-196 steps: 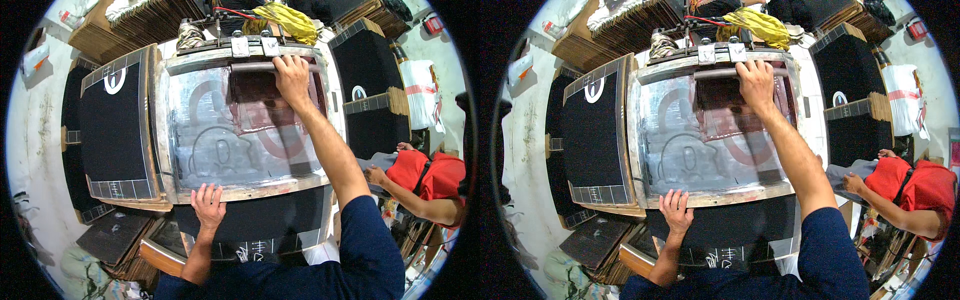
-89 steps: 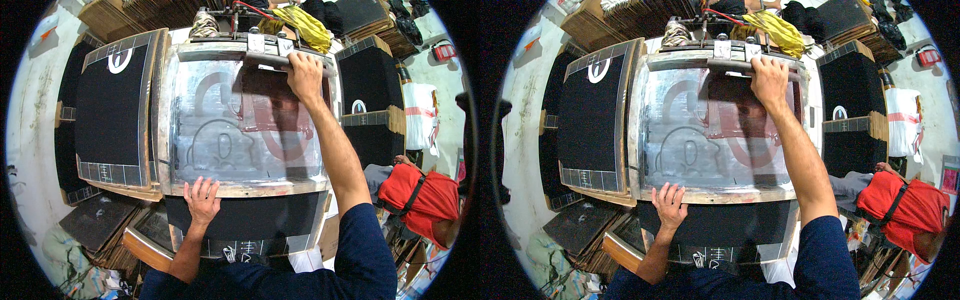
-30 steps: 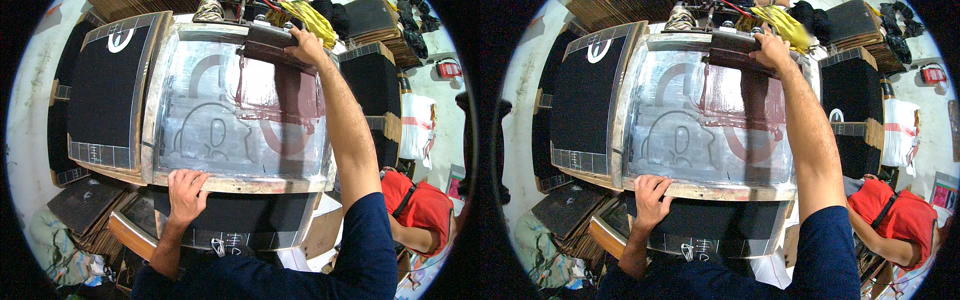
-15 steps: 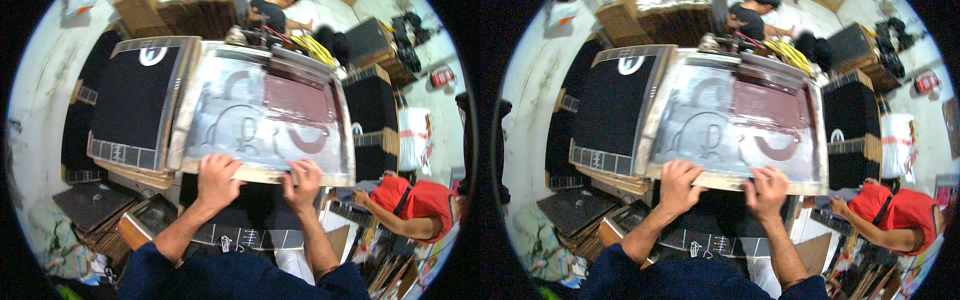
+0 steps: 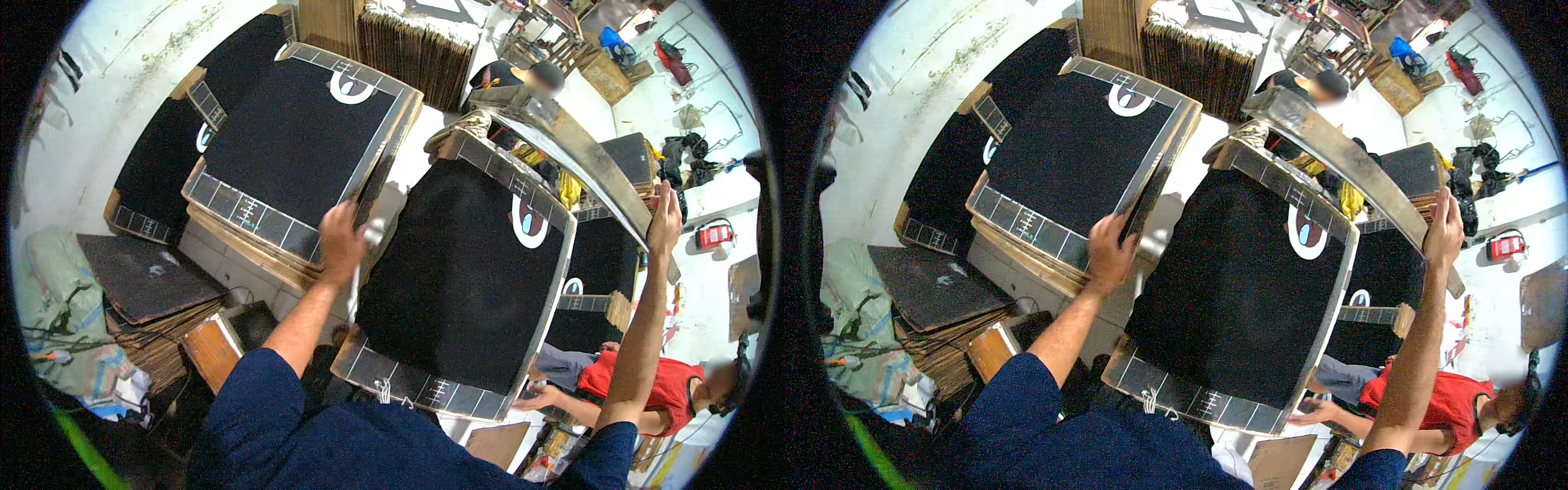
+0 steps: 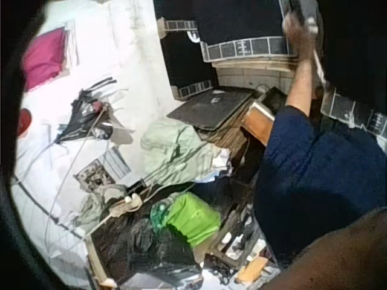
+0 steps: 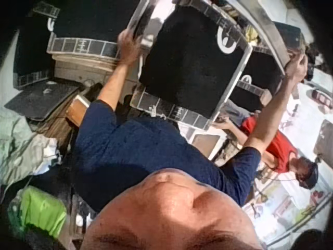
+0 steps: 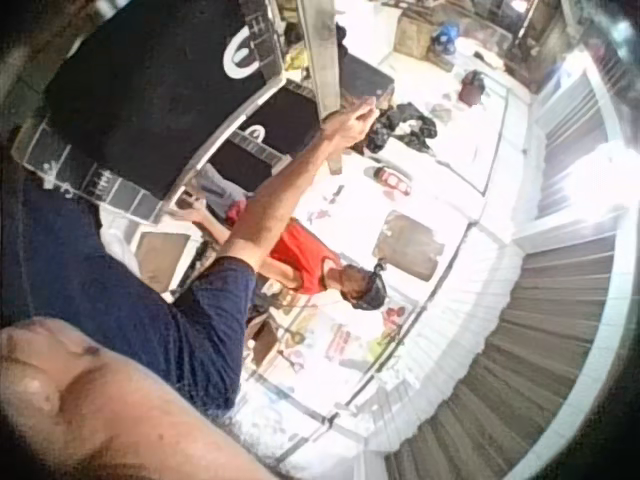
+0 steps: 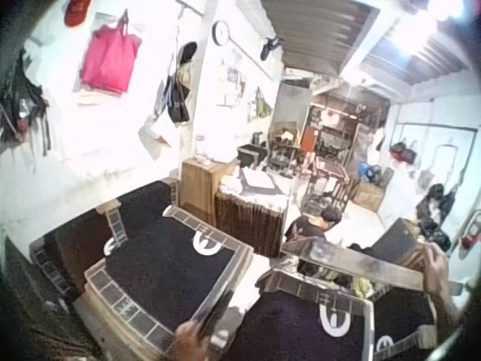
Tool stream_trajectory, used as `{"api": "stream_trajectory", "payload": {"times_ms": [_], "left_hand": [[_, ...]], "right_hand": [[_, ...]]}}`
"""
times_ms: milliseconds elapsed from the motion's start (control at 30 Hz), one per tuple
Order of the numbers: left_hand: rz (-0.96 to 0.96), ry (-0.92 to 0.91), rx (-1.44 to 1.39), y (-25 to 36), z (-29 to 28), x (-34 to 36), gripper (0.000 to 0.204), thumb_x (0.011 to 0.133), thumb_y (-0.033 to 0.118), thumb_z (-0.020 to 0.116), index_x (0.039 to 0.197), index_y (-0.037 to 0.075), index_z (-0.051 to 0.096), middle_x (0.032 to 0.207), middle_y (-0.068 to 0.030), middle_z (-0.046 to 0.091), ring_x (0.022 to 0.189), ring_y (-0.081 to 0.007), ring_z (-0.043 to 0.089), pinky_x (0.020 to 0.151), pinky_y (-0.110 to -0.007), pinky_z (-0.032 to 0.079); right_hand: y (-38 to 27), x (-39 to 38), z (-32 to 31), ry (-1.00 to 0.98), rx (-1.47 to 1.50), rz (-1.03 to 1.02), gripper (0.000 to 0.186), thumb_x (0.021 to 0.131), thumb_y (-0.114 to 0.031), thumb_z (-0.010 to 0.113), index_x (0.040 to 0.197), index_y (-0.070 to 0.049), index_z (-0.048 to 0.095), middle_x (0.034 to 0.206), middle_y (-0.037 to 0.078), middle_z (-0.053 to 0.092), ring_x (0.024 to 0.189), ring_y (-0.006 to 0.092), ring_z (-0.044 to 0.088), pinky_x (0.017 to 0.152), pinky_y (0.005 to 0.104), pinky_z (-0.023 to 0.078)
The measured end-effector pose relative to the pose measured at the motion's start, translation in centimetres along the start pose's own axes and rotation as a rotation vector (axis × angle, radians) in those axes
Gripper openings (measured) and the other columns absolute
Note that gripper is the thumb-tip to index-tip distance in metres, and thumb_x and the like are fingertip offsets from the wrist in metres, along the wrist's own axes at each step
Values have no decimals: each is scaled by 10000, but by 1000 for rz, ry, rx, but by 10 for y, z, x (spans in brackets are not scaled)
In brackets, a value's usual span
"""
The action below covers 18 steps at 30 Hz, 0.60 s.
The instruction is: The person performs screen printing on black skateboard decks. They place a deck under a screen, apply ink with a squeegee, and lift the screen to reveal a white logo. The process is repeated for multiple decks.
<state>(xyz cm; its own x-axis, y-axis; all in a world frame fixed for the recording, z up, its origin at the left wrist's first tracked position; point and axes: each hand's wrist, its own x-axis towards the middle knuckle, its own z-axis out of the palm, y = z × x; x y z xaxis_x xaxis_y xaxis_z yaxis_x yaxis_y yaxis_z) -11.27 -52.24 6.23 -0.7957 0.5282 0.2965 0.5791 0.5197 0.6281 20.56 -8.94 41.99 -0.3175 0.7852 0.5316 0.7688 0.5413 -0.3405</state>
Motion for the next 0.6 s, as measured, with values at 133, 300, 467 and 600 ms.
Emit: {"api": "stream_trajectory", "payload": {"times_ms": [133, 300, 467, 600], "left_hand": [[-194, -253, 263, -114, 32, -45, 802, 849, 369, 830, 1508, 50, 504, 1593, -216, 421, 1501, -432, 329, 1201, -576, 308], [-315, -510, 430, -148, 53, -68, 909, 834, 440, 839, 1603, 201, 417, 1705, -216, 226, 1578, -436, 176, 1245, -619, 225], [-382, -579, 452, -154, 62, -64, 934, 843, 366, 838, 1636, 238, 360, 1729, -205, 167, 1593, -447, 121, 1246, -650, 204], [-203, -536, 517, -153, 63, -66, 890, 845, 296, 822, 1619, 239, 386, 1721, -218, 186, 1580, -476, 149, 1212, -717, 202]], "right_hand": [[15, 56, -4, -64, 45, 16, 706, 1040, -672, 447, 1232, -56, 733, 942, 134, 727, 898, 217, 688, 865, 355, 505], [27, 95, -8, -153, 136, 48, 654, 1008, -658, 552, 1093, -52, 783, 859, 64, 678, 794, 136, 584, 782, 303, 465], [37, 112, -7, -140, 213, 3, 644, 1006, -637, 571, 1062, -30, 781, 884, 85, 716, 784, 143, 600, 778, 283, 465], [44, 123, -5, -117, 181, -1, 647, 1000, -636, 578, 1049, -25, 786, 901, 91, 725, 805, 163, 625, 791, 292, 473]]}}
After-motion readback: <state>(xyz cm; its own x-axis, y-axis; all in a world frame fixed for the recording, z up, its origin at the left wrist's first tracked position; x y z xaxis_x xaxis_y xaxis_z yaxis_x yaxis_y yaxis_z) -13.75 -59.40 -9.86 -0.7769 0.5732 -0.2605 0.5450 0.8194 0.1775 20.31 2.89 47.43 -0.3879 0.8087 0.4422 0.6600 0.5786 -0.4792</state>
